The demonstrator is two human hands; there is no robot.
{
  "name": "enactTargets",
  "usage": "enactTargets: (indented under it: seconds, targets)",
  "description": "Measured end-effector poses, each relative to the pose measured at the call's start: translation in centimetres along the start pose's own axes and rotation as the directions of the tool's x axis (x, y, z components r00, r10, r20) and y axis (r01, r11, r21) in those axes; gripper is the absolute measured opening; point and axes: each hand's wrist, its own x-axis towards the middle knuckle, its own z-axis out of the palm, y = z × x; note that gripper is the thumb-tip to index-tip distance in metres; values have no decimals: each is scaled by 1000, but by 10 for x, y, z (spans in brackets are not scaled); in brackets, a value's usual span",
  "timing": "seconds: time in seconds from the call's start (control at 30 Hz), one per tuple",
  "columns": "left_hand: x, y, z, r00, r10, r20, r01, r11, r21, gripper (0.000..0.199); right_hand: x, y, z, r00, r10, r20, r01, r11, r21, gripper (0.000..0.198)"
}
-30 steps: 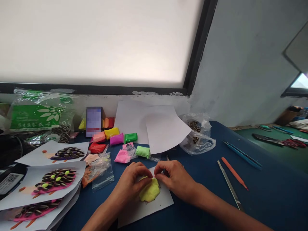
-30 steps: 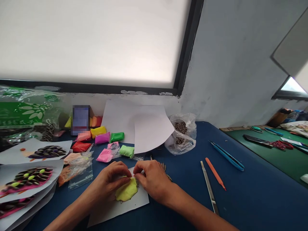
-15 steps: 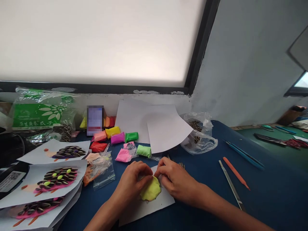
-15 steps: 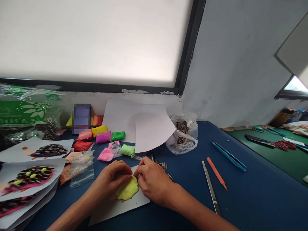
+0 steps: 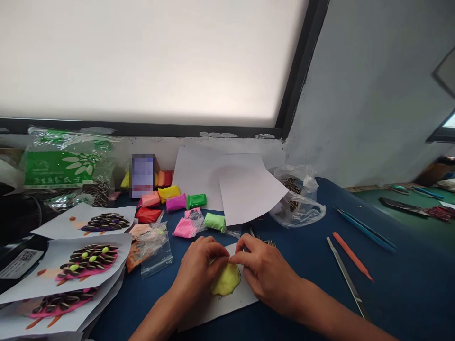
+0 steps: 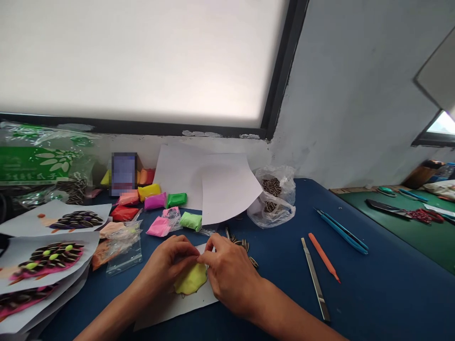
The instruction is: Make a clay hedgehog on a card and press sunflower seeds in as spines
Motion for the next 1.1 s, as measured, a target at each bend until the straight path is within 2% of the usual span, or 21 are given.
enactTargets:
  seconds: [0.17,0.27,0.37,0.4,0.43,0.5,0.57,0.67,0.87,0.97,1.1]
  targets:
    - [0,-6,-6,1000,26,11,-25,997,-69,23,-6,-9,11,998,-2,63,17,969,-245,23]
    - [-1,-7,-15,999,25,46,-22,998,-64,27,-13,-10,20,999,-22,47,36,945,-326,34]
    - [-7,-2,-29,991,2,135,7,998,-69,26,-19,-9,25,998,-56,5,55,950,-308,46]
    - [-9,0,-34,978,-8,207,22,998,-66,32,-20,-8,25,999,-54,2,52,958,-281,46]
    - [-11,2,-38,962,-35,269,52,997,-55,46,-21,-7,24,999,-40,-3,38,966,-254,47]
    - [-15,7,-44,945,-68,320,79,997,-20,65,-21,-6,20,1000,-7,-10,5,976,-219,50]
    - [-17,10,-45,943,-62,328,68,998,-7,70,-20,-5,16,1000,13,-22,-17,975,-221,52]
    - [-17,13,-43,943,-50,328,54,999,-2,70,-21,-6,16,1000,6,-11,-9,965,-263,46]
    - [-13,11,-41,933,-45,358,38,999,28,74,-23,-9,24,1000,-25,-18,15,899,-438,43]
    - [-12,8,-41,935,-24,354,18,1000,21,75,-21,-12,14,998,31,51,-9,923,-386,41]
    - [-11,6,-41,930,-24,367,13,999,32,75,-23,-15,3,990,53,132,8,904,-427,44]
